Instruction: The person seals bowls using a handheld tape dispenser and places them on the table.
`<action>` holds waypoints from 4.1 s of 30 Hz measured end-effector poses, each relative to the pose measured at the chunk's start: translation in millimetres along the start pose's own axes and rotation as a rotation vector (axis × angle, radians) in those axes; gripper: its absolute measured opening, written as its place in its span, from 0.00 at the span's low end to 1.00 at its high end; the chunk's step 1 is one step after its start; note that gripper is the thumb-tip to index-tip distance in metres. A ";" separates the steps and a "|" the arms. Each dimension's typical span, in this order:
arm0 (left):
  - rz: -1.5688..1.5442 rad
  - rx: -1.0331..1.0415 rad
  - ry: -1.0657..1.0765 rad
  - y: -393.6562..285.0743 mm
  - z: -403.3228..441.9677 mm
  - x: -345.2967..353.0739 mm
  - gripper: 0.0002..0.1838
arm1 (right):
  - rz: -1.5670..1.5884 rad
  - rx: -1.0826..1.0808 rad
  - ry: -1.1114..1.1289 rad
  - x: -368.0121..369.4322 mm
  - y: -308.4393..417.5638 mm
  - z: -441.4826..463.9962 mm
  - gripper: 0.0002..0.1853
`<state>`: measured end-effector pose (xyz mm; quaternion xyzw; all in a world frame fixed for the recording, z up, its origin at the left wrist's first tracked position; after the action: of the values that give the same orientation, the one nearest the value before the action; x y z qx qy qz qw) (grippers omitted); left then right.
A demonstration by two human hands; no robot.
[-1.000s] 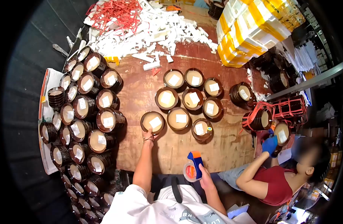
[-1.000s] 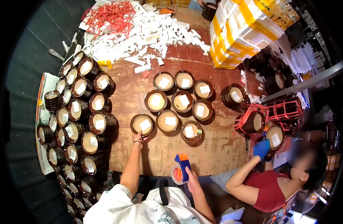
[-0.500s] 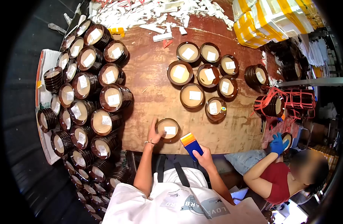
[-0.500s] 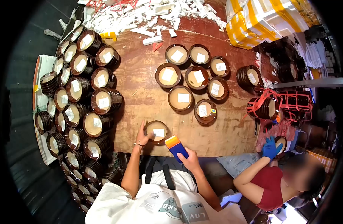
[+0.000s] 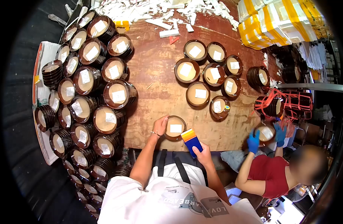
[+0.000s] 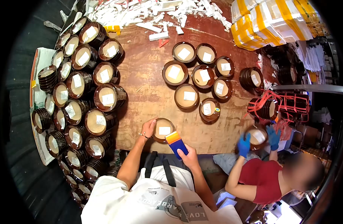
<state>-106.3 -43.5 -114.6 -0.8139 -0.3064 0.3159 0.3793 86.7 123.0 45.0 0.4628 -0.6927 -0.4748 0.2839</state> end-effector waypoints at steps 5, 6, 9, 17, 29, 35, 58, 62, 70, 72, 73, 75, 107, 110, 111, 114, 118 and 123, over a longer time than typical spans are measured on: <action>0.148 0.131 0.102 -19.6 3.6 -10.7 0.20 | -0.105 -0.031 0.026 4.8 3.2 2.5 0.17; 0.212 0.175 0.131 -27.0 0.5 -9.8 0.21 | -0.148 -0.058 0.045 5.8 7.4 2.5 0.17; 0.382 0.448 -0.234 -103.7 -32.8 -46.7 0.18 | -0.263 -0.080 0.112 6.4 13.6 2.8 0.15; -0.353 -0.011 0.773 -98.2 -90.1 6.6 0.17 | -0.283 -0.036 0.268 33.6 30.3 7.2 0.17; 0.385 0.081 -0.235 33.0 -11.2 -90.5 0.14 | -1.072 0.065 0.450 35.1 111.2 29.1 0.24; 0.550 0.286 -0.459 25.1 -33.2 -30.9 0.09 | -1.055 0.078 0.458 65.1 149.4 46.4 0.24; -0.562 -0.212 -0.177 97.4 -64.4 37.9 0.32 | -0.885 -0.008 0.559 1.7 90.2 60.0 0.22; -0.497 -0.267 -0.204 79.0 -62.6 33.3 0.24 | -0.794 -0.109 0.606 -14.4 67.4 62.7 0.22; -0.558 -0.408 -0.245 89.7 -53.6 32.9 0.14 | -0.738 -0.001 0.562 -96.2 -31.6 72.5 0.26; -0.535 -0.451 -0.289 90.9 -55.9 39.1 0.14 | -0.875 0.100 0.569 -92.8 -51.8 76.8 0.26; -0.561 -0.471 -0.353 92.0 -58.5 40.6 0.14 | -0.869 0.108 0.564 -92.0 -55.4 77.9 0.26; -0.579 -0.493 -0.411 95.5 -61.8 49.3 0.14 | -0.935 0.022 0.509 -91.0 -50.2 83.0 0.25; 0.123 -0.257 -0.627 10.2 -78.4 -7.0 0.22 | -0.852 0.033 -0.349 -95.7 -52.6 16.3 0.24; 0.380 0.179 -0.401 -116.9 -60.0 25.8 0.20 | -0.773 0.121 -0.405 -105.0 -74.8 -20.8 0.25; 0.555 0.408 -0.128 -149.0 -49.0 66.3 0.20 | -0.761 0.176 -0.417 -108.3 -84.1 -30.9 0.25; 1.396 0.319 0.239 -146.4 -12.6 149.2 0.23 | -0.706 0.201 -0.442 -112.7 -100.0 -47.6 0.24; 1.708 0.309 0.435 -72.5 4.9 179.8 0.18 | -0.638 0.193 -0.485 -121.0 -93.5 -54.6 0.24; 1.462 0.068 0.286 -31.5 42.2 167.1 0.11 | -0.614 0.231 -0.533 -129.3 -94.8 -58.2 0.25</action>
<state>-43.7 114.3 -157.8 -0.8311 0.3752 0.3880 0.1337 223.4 206.3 -13.7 0.5376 -0.6204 -0.5596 -0.1138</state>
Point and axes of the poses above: each hand's wrist, its own z-axis towards the middle knuckle, its own x-axis out of the palm, y = z × x, the point moved 9 cm from there along z, towards the middle knuckle, and after that the axes turned 9 degrees about -x, right-handed, at the moved point
